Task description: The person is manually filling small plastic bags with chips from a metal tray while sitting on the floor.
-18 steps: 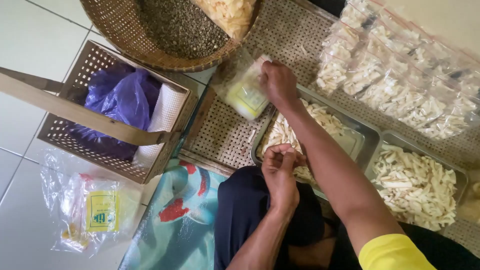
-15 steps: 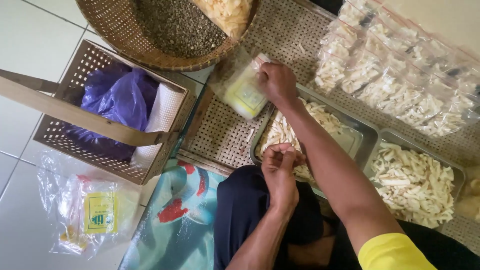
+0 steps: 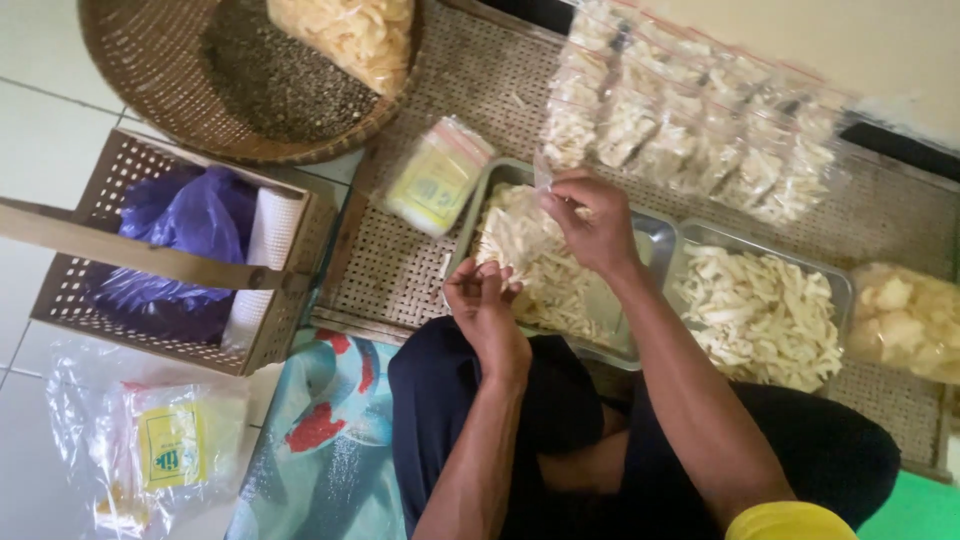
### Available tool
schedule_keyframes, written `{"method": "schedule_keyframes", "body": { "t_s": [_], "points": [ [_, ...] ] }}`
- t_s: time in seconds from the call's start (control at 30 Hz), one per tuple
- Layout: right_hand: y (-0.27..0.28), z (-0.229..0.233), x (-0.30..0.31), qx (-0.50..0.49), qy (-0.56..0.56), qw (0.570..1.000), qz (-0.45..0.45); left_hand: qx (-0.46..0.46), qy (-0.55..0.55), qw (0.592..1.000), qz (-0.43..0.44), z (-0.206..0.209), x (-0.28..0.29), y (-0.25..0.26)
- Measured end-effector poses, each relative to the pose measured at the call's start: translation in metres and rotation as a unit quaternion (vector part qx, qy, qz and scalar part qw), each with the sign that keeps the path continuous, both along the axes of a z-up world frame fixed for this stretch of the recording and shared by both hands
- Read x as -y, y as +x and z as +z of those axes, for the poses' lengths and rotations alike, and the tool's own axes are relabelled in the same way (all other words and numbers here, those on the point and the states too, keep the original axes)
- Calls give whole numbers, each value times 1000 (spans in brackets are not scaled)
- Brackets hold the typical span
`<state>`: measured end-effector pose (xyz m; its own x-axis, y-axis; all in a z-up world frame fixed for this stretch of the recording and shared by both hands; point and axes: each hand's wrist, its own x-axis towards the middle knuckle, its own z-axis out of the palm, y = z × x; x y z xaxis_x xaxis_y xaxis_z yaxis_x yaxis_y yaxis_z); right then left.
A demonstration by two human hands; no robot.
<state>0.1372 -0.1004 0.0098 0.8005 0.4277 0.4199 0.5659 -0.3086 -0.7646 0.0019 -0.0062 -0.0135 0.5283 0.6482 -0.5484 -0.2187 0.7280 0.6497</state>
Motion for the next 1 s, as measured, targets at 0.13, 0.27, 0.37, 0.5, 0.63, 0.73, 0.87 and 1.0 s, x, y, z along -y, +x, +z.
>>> {"method": "schedule_keyframes", "body": {
  "t_s": [0.13, 0.27, 0.37, 0.5, 0.63, 0.73, 0.87, 1.0],
  "points": [
    [-58, 13, 72, -122, 46, 991, -25, -31, 40, 986, -160, 8, 21, -8],
    [-91, 10, 124, -186, 105, 977, -18, 140, 35, 915, -378, 13, 55, -10],
    [-107, -9, 168, -188, 148, 970, -35, 212, 68, 877, -425, 1, 79, -4],
    [-118, 30, 212, -210, 160, 963, -47, 190, 233, 831, -468, -16, 100, 10],
    [-116, 57, 240, -243, 216, 942, -89, 149, 354, 738, -555, 9, 112, 25],
    [-107, 70, 250, -204, 91, 974, -48, 144, 433, 666, -589, 43, 120, 35],
    [-91, 53, 259, -161, -79, 983, -45, 170, 502, 602, -598, 53, 132, 54],
    [-69, 9, 268, -119, -207, 967, -88, 148, 558, 606, -547, 54, 135, 70]
  ]
}}
